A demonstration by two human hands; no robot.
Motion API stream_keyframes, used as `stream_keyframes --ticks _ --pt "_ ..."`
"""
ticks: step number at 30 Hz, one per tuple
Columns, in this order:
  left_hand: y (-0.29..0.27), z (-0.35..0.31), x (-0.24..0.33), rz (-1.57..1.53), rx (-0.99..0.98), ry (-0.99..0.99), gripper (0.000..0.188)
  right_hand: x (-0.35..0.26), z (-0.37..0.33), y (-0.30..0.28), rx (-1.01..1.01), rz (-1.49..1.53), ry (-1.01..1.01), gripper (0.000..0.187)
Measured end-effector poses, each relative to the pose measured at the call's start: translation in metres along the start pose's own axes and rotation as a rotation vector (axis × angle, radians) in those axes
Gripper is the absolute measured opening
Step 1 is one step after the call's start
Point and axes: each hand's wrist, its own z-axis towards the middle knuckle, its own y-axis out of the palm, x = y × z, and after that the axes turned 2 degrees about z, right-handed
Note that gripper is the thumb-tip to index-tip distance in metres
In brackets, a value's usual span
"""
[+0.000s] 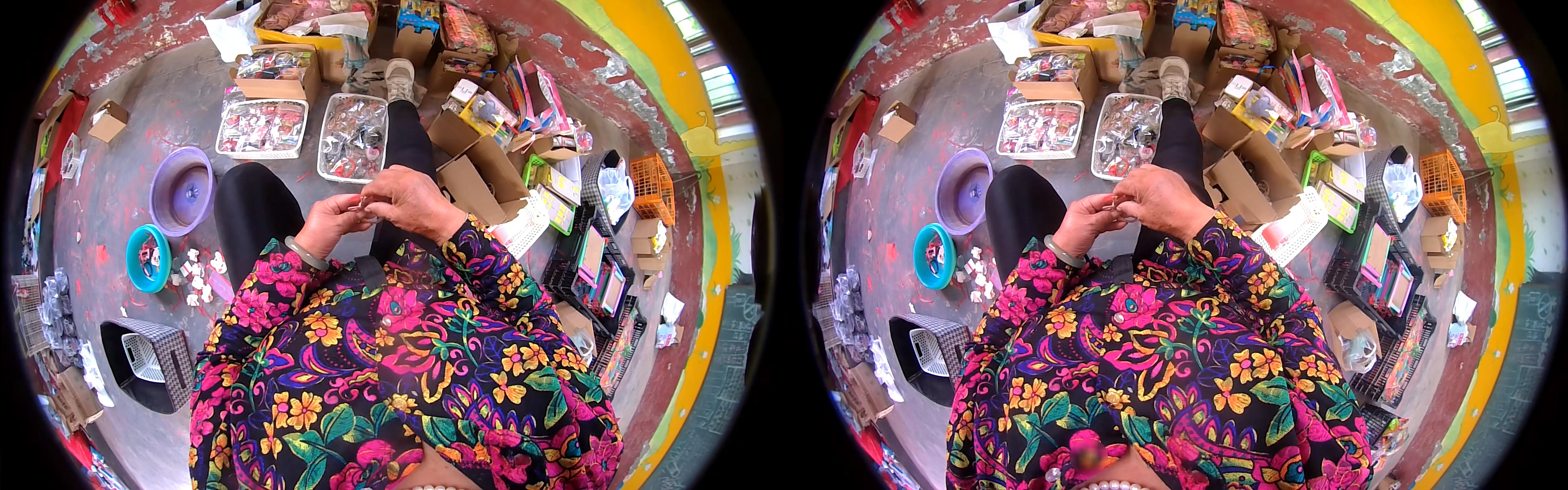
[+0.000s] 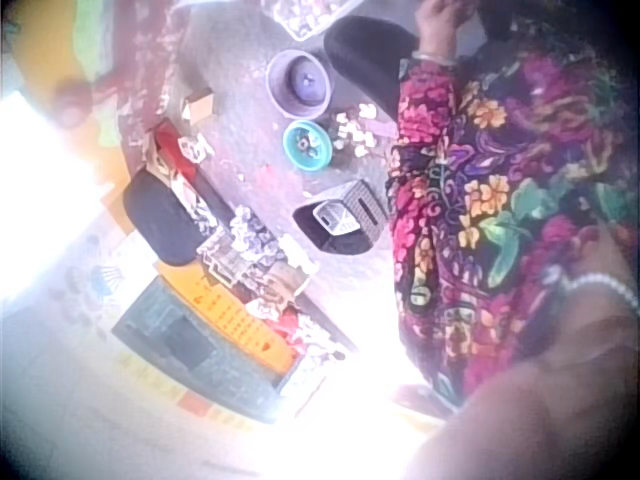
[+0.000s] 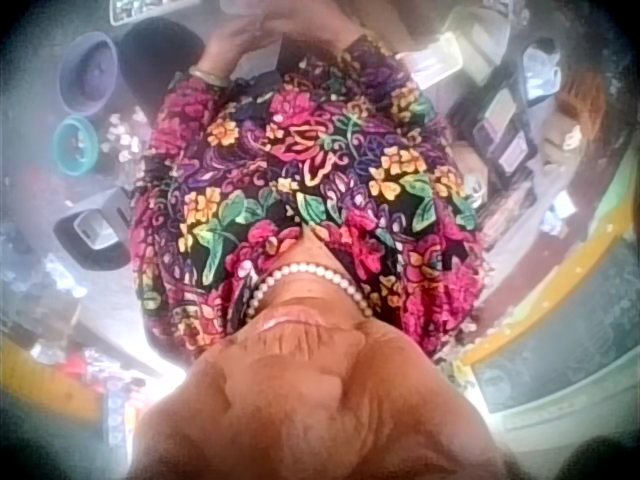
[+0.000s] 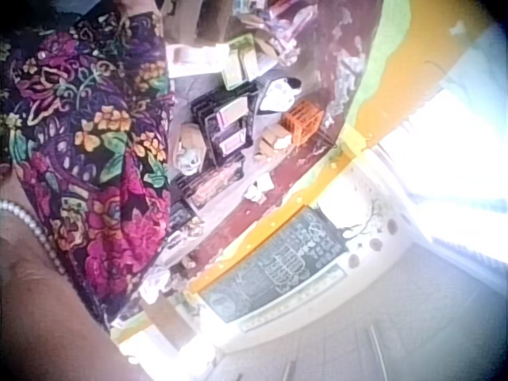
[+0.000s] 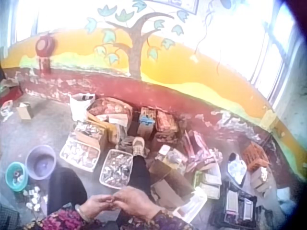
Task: The person sits on the floor and repeatedly picks up small, dark, ring-shaped objects from a white basket. They manipulate each item with both hands, stretching and inspecting it, then place it into a clear plastic tray. This process is repeated continuously throughout the clip.
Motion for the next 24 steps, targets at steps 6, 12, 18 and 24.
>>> stream_keyframes --ticks 6,12,18,24 --pt "0.0 -0.001 -0.002 0.013 -0.044 0.034 0.032 -0.001 0.0 0.001 0.035 0.01 0.047 0.01" --pt "0.0 -0.002 0.001 -0.047 -0.025 0.015 0.03 -0.002 -0.001 -0.004 0.08 -0.036 0.077 0.01" --pt "-0.004 0.001 -0.002 -0.027 -0.017 0.046 0.03 0.001 -0.004 -0.007 0.092 -0.122 0.053 0.009" --pt "-0.001 0.0 -0.002 0.095 -0.014 0.066 0.032 -0.005 0.0 -0.007 -0.001 -0.25 -0.079 0.007"
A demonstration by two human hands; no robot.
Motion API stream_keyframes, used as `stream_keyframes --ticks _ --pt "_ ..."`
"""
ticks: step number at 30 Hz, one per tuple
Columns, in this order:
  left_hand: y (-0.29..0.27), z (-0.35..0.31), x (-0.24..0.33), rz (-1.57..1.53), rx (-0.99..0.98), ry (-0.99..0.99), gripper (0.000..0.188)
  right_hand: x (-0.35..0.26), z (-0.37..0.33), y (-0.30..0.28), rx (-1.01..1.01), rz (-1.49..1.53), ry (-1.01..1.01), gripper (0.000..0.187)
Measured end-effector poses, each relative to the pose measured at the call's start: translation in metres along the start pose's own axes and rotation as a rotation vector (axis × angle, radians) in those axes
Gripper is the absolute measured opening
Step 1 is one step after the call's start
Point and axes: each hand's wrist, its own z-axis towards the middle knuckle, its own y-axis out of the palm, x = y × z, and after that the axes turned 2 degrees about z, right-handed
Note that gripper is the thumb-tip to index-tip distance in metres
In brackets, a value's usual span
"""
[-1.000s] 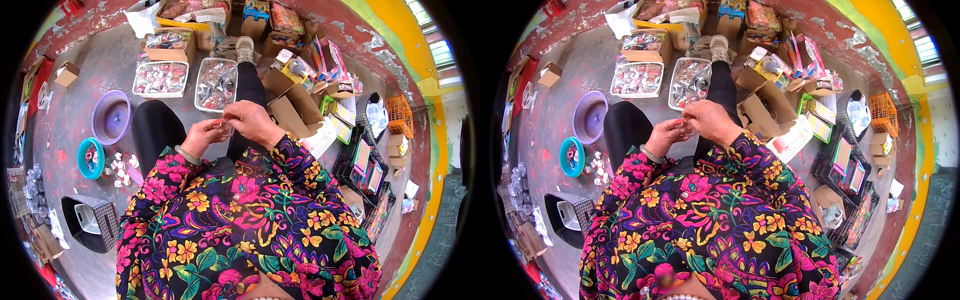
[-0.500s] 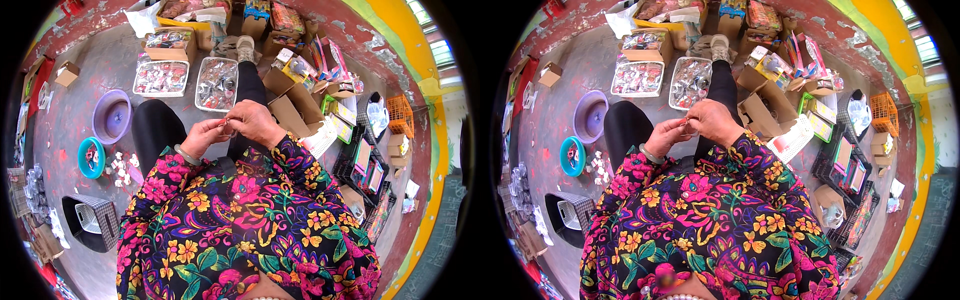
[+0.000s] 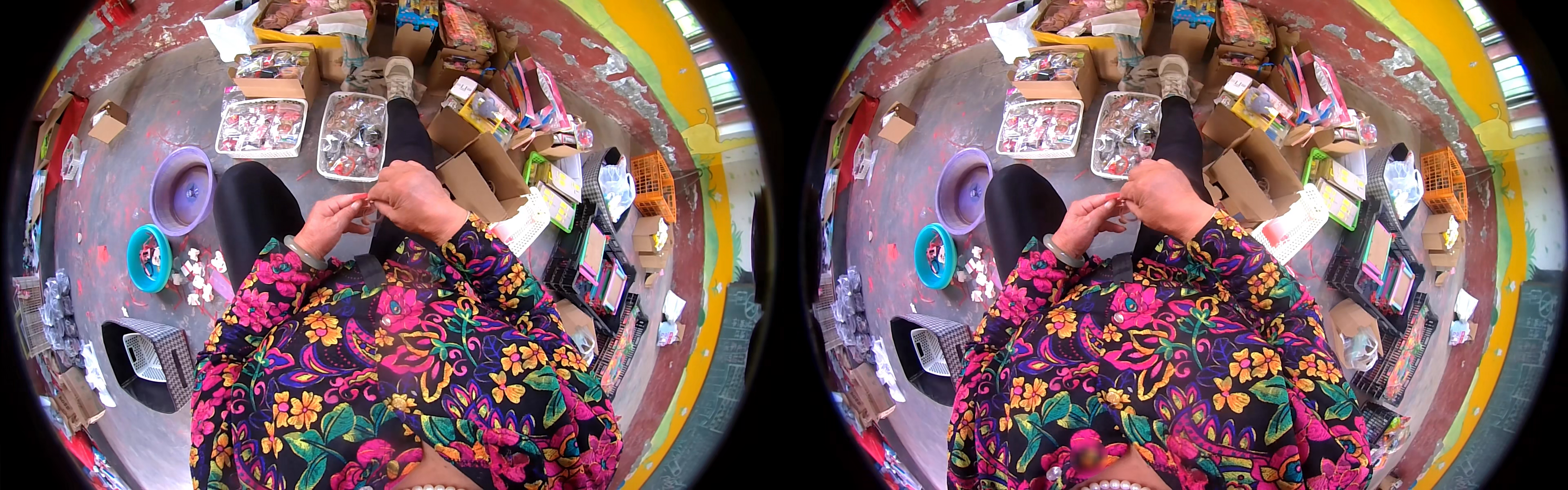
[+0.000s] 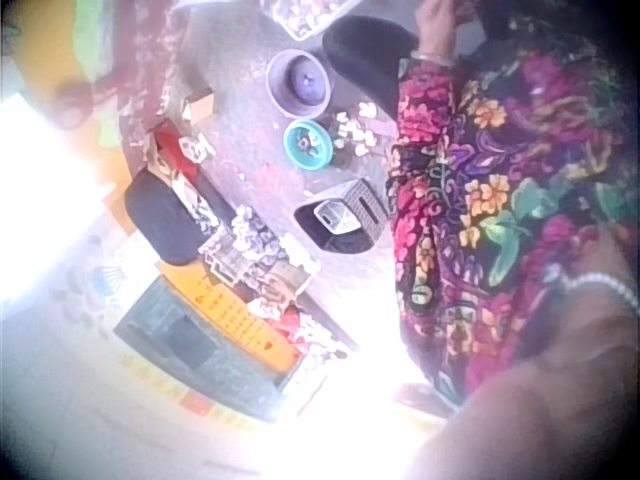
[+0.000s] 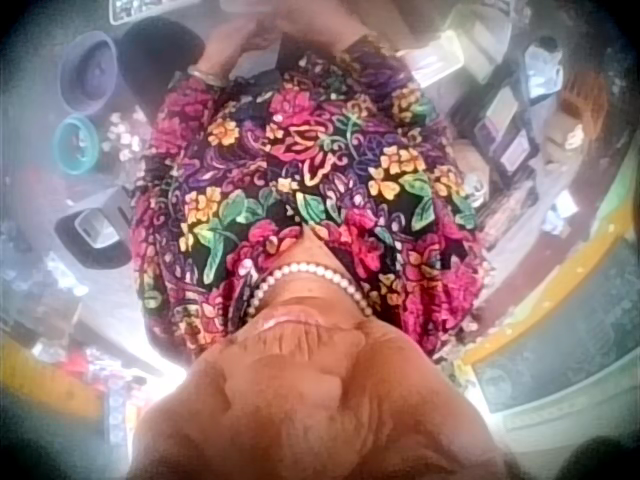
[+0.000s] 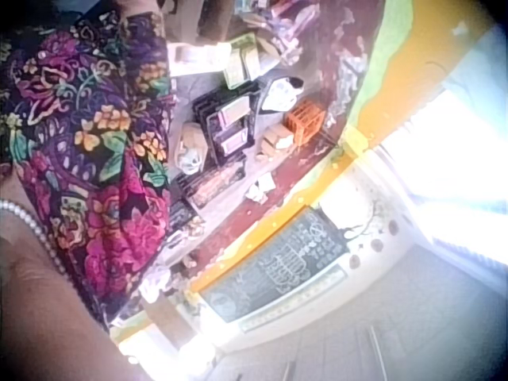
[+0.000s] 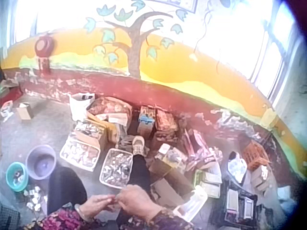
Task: The person sits on the floor and repeatedly picks up small, dark, ring-shaped objects from a white basket. They manipulate each item with both hands, stretching and inspecting it, then place it into a clear plastic tray. This process is repeated continuously throughout the clip.
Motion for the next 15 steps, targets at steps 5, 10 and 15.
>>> stream_keyframes --ticks 5,10,15 --pt "0.001 -0.001 0.001 0.018 0.023 0.01 0.029 -0.002 0.002 0.011 -0.066 -0.065 -0.051 0.007" --pt "-0.002 -0.001 0.006 -0.132 0.107 -0.048 0.03 -0.002 0.001 0.018 0.043 0.061 -0.017 0.006" --pt "-0.004 -0.001 0.007 -0.185 0.104 -0.012 0.029 -0.006 0.002 0.004 0.093 0.161 0.059 0.017"
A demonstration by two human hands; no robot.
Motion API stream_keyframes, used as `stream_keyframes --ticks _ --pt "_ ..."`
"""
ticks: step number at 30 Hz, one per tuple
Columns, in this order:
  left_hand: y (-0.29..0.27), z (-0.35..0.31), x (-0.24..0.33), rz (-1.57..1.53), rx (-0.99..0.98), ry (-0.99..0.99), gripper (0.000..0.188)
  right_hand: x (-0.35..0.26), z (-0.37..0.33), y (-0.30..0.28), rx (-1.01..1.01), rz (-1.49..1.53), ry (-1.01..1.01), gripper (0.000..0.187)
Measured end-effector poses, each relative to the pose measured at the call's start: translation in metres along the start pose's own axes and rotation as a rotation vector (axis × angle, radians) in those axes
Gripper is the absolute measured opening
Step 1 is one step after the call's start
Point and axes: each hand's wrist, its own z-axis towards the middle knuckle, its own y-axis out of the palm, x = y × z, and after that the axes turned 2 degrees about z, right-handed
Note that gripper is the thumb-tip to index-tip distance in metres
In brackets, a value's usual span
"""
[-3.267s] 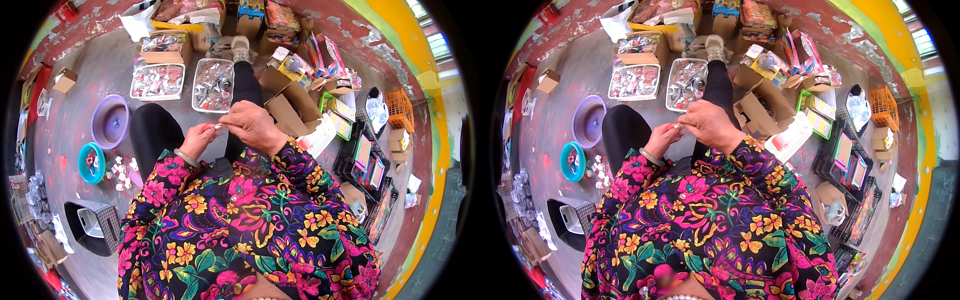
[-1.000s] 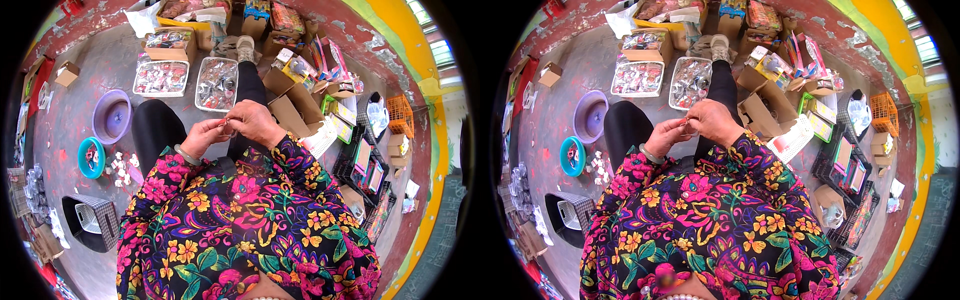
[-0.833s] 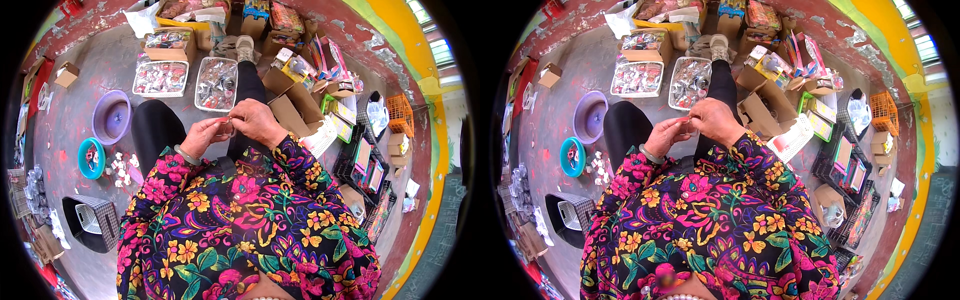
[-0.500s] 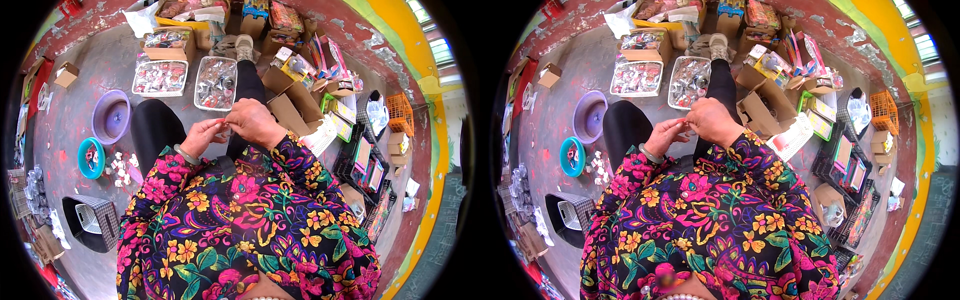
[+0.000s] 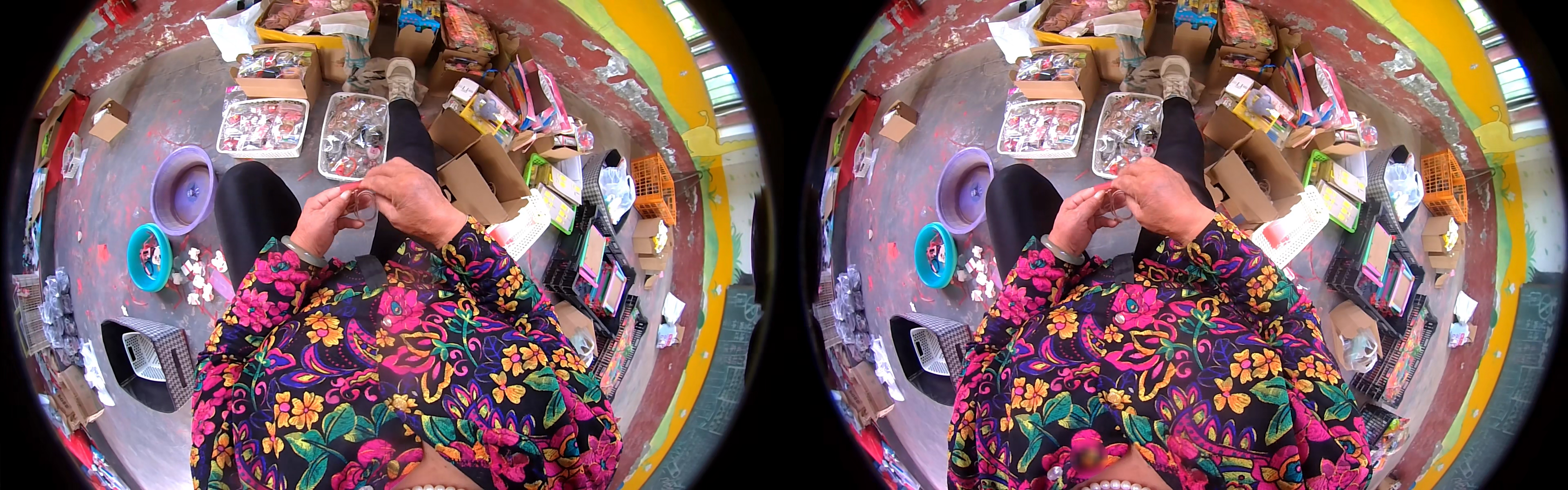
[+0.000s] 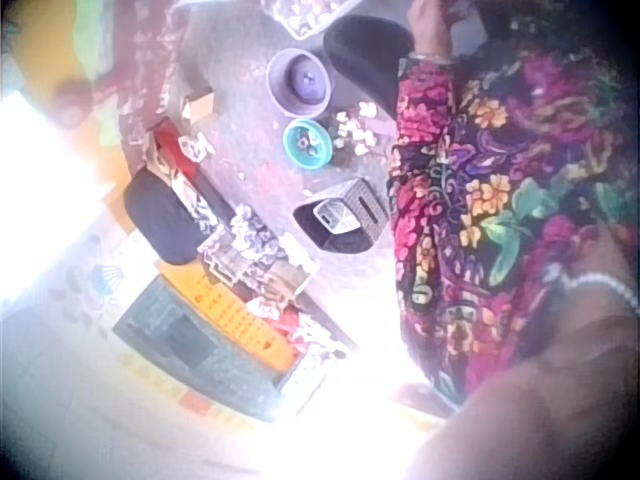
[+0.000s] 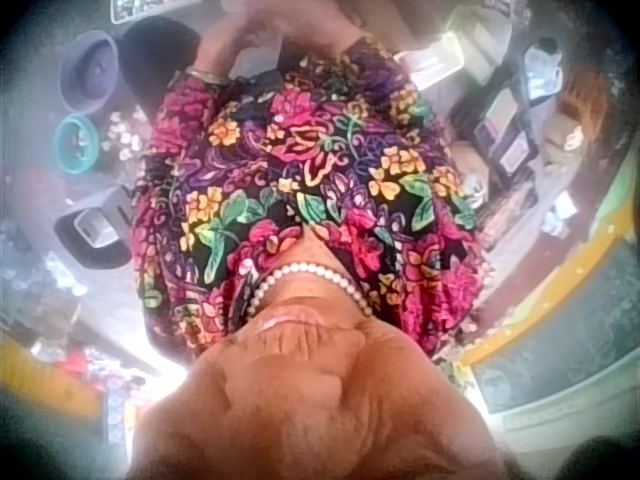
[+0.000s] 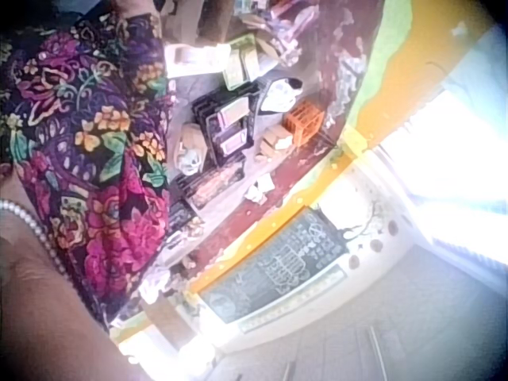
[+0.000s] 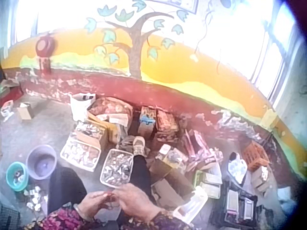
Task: The person sits on the floor and repeatedly picks up small, dark, ring-shaped objects from a white basket. They manipulate each item with both hands, stretching and inspecting it, then place it into a clear plastic tray. This process is repeated continuously throughout the clip.
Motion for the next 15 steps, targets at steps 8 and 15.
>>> stream_keyframes --ticks 8,15 --pt "0.001 0.0 0.0 -0.012 -0.053 0.026 0.03 0.001 -0.007 0.005 -0.093 -0.079 0.05 0.024" --pt "-0.001 0.0 -0.003 0.021 -0.053 0.022 0.031 0.007 -0.007 0.011 -0.105 -0.015 0.067 0.024"
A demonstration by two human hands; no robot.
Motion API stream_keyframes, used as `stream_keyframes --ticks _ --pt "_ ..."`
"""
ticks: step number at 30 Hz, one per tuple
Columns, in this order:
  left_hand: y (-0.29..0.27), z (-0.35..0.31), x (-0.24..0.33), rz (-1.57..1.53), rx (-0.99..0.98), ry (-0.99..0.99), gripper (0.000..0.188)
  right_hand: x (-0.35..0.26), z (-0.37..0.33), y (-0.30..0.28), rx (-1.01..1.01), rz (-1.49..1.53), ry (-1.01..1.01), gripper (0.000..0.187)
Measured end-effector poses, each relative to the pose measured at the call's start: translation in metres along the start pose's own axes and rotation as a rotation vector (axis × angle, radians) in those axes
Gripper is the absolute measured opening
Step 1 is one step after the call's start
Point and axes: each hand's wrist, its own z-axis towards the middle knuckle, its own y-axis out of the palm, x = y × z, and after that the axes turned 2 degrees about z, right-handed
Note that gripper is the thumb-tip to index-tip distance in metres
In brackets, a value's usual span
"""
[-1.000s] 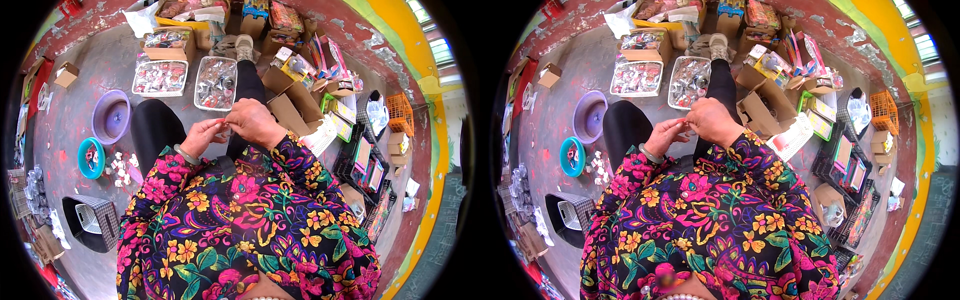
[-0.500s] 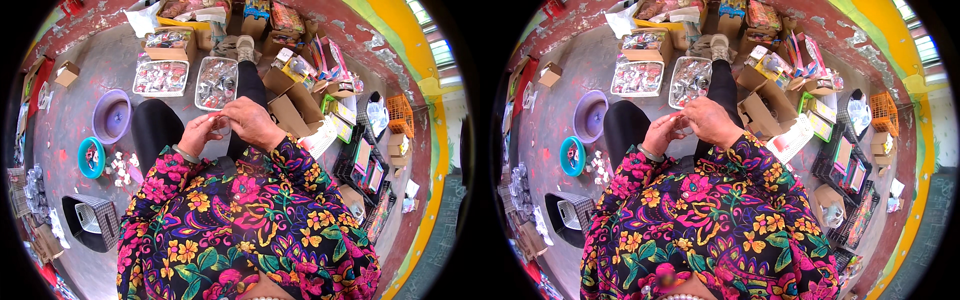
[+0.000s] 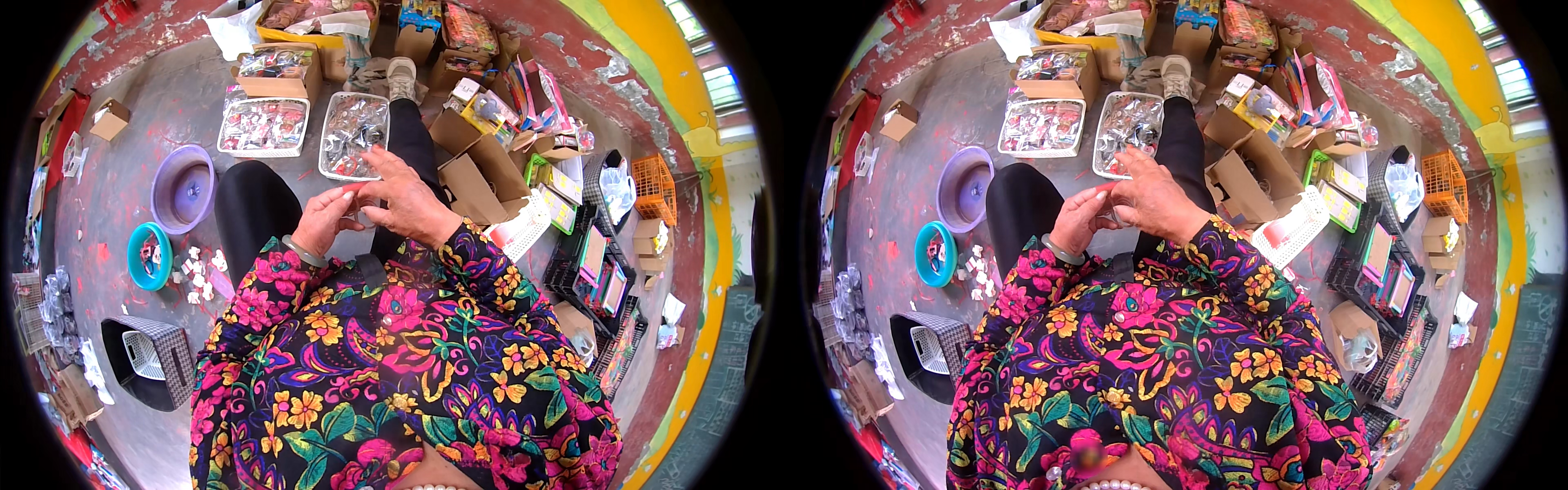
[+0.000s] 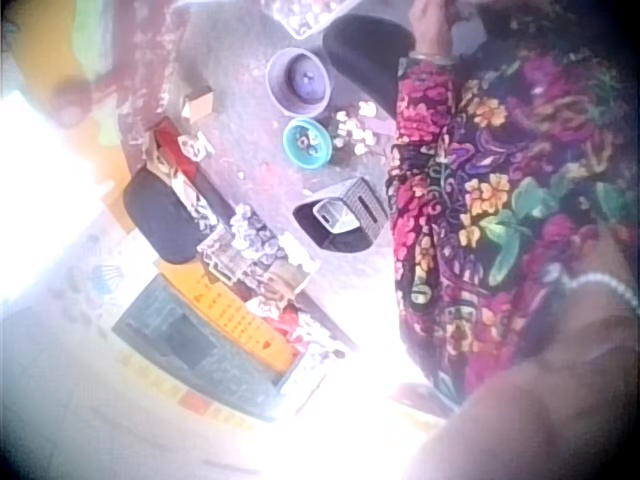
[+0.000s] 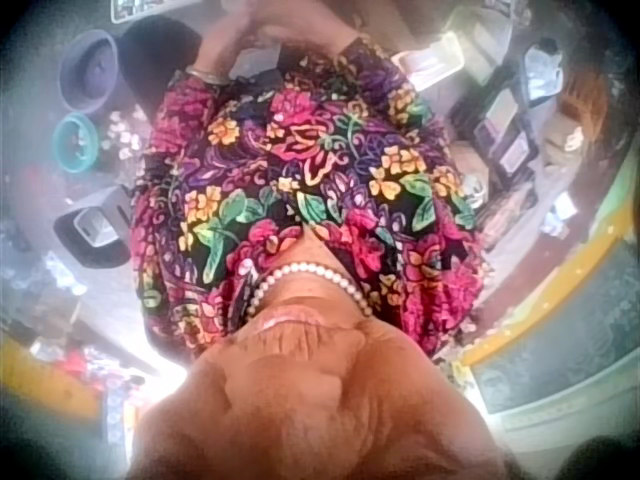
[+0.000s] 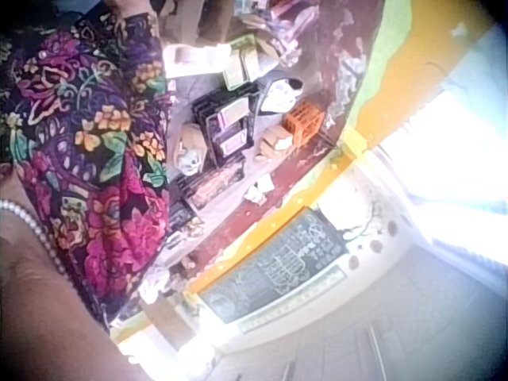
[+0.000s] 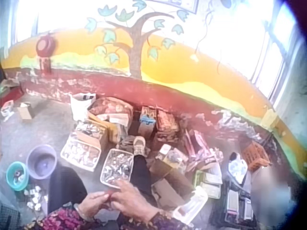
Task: The person sits on the floor and repeatedly picks up small, dark, ring-shaped objects from a white basket. They manipulate each item with both hands, stretching and inspecting it, then place it into a clear plastic tray. This process is repeated continuously throughout the clip.
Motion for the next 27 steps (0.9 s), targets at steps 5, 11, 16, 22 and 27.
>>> stream_keyframes --ticks 5,11,16,22,27 --pt "0.002 -0.001 0.003 -0.004 -0.011 -0.02 0.03 0.005 0.0 0.005 -0.017 0.032 -0.022 0.024" --pt "-0.002 0.0 0.003 -0.1 0.059 -0.027 0.032 0.015 -0.002 -0.003 0.214 0.727 0.413 0.027" --pt "-0.002 0.002 0.002 -0.141 0.047 -0.038 0.033 0.024 -0.013 0.018 0.097 0.844 0.599 0.026" --pt "0.0 0.0 0.003 -0.156 0.041 -0.057 0.03 0.02 -0.014 0.031 0.167 1.0 0.653 0.016" --pt "0.006 -0.002 0.011 -0.118 0.08 -0.096 0.025 0.017 -0.014 0.029 0.219 1.16 0.623 0.013"
